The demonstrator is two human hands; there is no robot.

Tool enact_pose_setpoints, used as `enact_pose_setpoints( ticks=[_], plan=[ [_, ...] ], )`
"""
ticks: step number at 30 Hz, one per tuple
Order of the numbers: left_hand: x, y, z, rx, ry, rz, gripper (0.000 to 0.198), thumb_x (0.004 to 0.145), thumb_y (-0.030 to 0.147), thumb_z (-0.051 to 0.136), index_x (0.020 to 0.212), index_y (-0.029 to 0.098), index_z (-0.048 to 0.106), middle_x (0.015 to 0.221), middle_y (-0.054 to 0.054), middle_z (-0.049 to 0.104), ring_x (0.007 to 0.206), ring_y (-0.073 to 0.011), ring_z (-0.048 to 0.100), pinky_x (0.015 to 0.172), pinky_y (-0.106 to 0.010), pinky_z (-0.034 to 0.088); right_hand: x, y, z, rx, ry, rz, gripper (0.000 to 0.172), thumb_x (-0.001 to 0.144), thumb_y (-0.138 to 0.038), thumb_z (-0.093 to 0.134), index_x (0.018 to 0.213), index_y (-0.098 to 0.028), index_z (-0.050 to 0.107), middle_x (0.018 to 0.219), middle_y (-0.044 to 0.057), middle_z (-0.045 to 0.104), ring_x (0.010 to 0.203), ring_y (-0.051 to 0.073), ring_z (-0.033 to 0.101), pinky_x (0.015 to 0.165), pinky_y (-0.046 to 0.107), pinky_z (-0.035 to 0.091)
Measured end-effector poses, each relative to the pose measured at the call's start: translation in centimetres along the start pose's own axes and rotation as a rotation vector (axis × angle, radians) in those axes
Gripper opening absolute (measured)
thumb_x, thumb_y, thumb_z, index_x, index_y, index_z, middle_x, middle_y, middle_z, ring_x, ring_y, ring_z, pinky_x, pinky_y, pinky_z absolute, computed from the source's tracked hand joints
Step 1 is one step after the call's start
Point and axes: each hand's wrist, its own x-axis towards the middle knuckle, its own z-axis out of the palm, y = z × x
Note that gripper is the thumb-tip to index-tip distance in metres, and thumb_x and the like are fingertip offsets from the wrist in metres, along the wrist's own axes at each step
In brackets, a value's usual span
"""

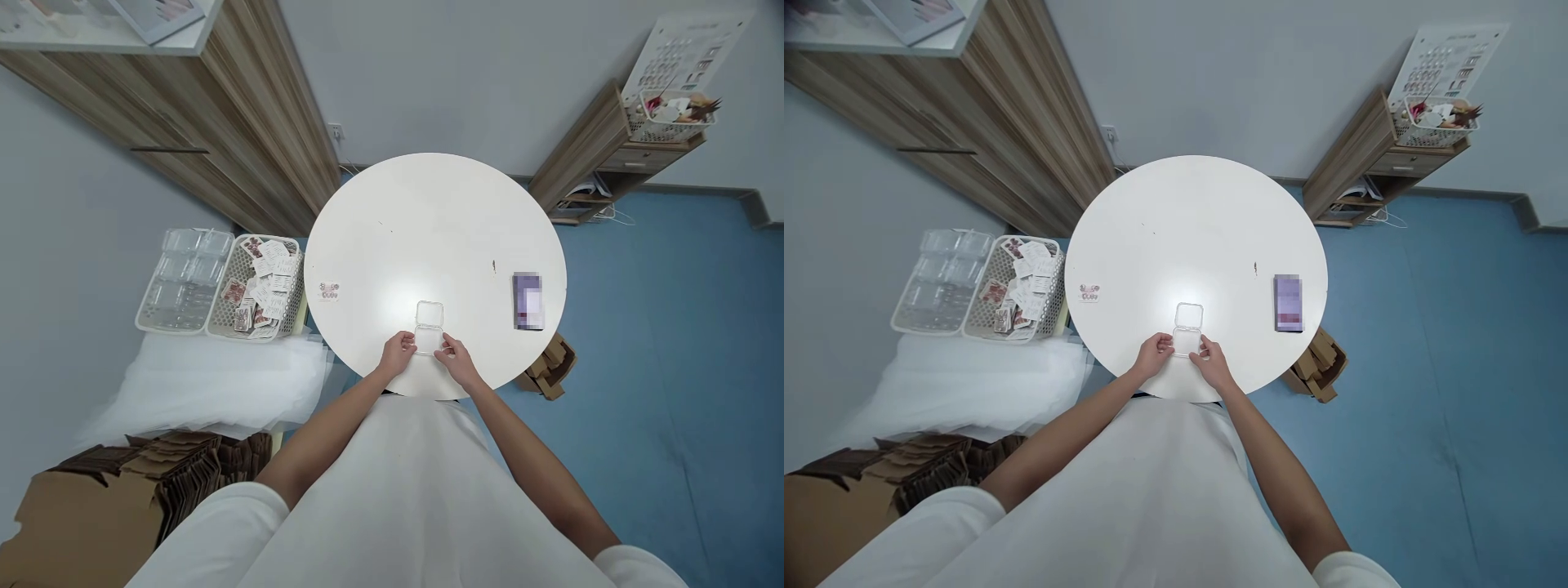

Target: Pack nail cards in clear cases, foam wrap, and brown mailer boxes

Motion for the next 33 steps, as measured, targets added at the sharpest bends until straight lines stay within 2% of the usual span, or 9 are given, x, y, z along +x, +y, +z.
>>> enact_pose_setpoints(
  ticks=[5,9,13,17,20,23,26,29,33],
  plan=[
    [0.3,-0.2,0.3,0.103,-0.001,-0.024,0.022,0.073,0.015,0.055,0.094,0.015,0.057,0.086,-0.005,0.06,0.073,-0.0121,0.057,0.075,-0.029,0.047,0.5,0.5,0.4,-0.03,-0.01,0.028,0.053,0.065,-0.037,0.057,0.117,-0.025,0.05,0.104,0.004,0.049,0.085,0.015,0.052,0.076,0.03,0.044],
    [-0.2,0.0,0.2,0.159,-0.027,-0.051,0.031,0.073,0.02,0.057,0.104,0.015,0.055,0.094,-0.007,0.059,0.077,-0.0129,0.057,0.077,-0.028,0.046,0.2,1.0,0.4,-0.011,0.011,0.076,0.06,0.066,-0.038,0.056,0.123,-0.022,0.044,0.108,0.005,0.049,0.084,0.015,0.053,0.077,0.029,0.044],
    [-1.1,0.1,0.2,0.151,-0.044,-0.102,0.038,0.074,0.026,0.057,0.11,0.015,0.052,0.1,-0.008,0.058,0.077,-0.0129,0.058,0.076,-0.027,0.046,-0.4,1.6,0.4,0.069,0.025,0.156,0.067,0.066,-0.039,0.055,0.128,-0.022,0.038,0.114,0.007,0.048,0.081,0.015,0.056,0.073,0.028,0.046],
    [-1.4,0.6,0.6,0.107,-0.033,-0.125,0.038,0.073,0.024,0.057,0.109,0.015,0.053,0.101,-0.008,0.058,0.08,-0.013,0.057,0.077,-0.025,0.044,-0.3,1.4,0.6,0.123,0.013,0.177,0.068,0.064,-0.037,0.058,0.127,-0.019,0.041,0.117,0.008,0.048,0.082,0.016,0.058,0.072,0.028,0.046],
    [-1.0,1.3,0.9,0.077,-0.011,-0.105,0.033,0.072,0.023,0.056,0.103,0.015,0.056,0.098,-0.007,0.059,0.08,-0.0135,0.057,0.075,-0.025,0.043,0.3,0.8,0.5,0.122,0.028,0.164,0.066,0.062,-0.036,0.058,0.124,-0.018,0.044,0.119,0.009,0.049,0.087,0.017,0.058,0.074,0.028,0.046],
    [-0.5,1.9,0.9,0.054,-0.013,-0.067,0.019,0.07,0.021,0.054,0.087,0.016,0.06,0.085,-0.003,0.06,0.076,-0.014,0.055,0.07,-0.025,0.042,0.8,-0.1,0.1,0.107,0.033,0.128,0.058,0.062,-0.034,0.058,0.118,-0.019,0.051,0.118,0.008,0.052,0.092,0.018,0.057,0.075,0.027,0.045],
    [-0.1,2.2,0.9,0.036,-0.025,-0.047,0.009,0.068,0.019,0.053,0.073,0.016,0.059,0.072,0.0,0.057,0.069,-0.0132,0.053,0.064,-0.024,0.041,0.9,-0.8,-0.1,0.122,-0.005,0.074,0.048,0.063,-0.033,0.056,0.11,-0.02,0.057,0.112,0.006,0.057,0.088,0.018,0.057,0.07,0.026,0.045],
    [0.0,2.2,0.9,0.032,-0.024,-0.024,0.007,0.067,0.018,0.051,0.07,0.016,0.057,0.065,0.002,0.054,0.065,-0.0124,0.051,0.062,-0.024,0.04,0.9,-1.1,-0.2,0.136,-0.021,0.051,0.046,0.063,-0.032,0.055,0.107,-0.02,0.058,0.107,0.005,0.06,0.083,0.017,0.058,0.066,0.025,0.045],
    [-0.1,2.2,1.0,0.029,-0.03,0.001,0.01,0.067,0.018,0.05,0.072,0.016,0.058,0.062,0.002,0.054,0.064,-0.0128,0.051,0.063,-0.025,0.041,1.0,-0.8,-0.1,0.141,0.017,0.038,0.048,0.062,-0.03,0.056,0.109,-0.02,0.058,0.106,0.005,0.06,0.084,0.018,0.058,0.068,0.027,0.046]
  ],
)
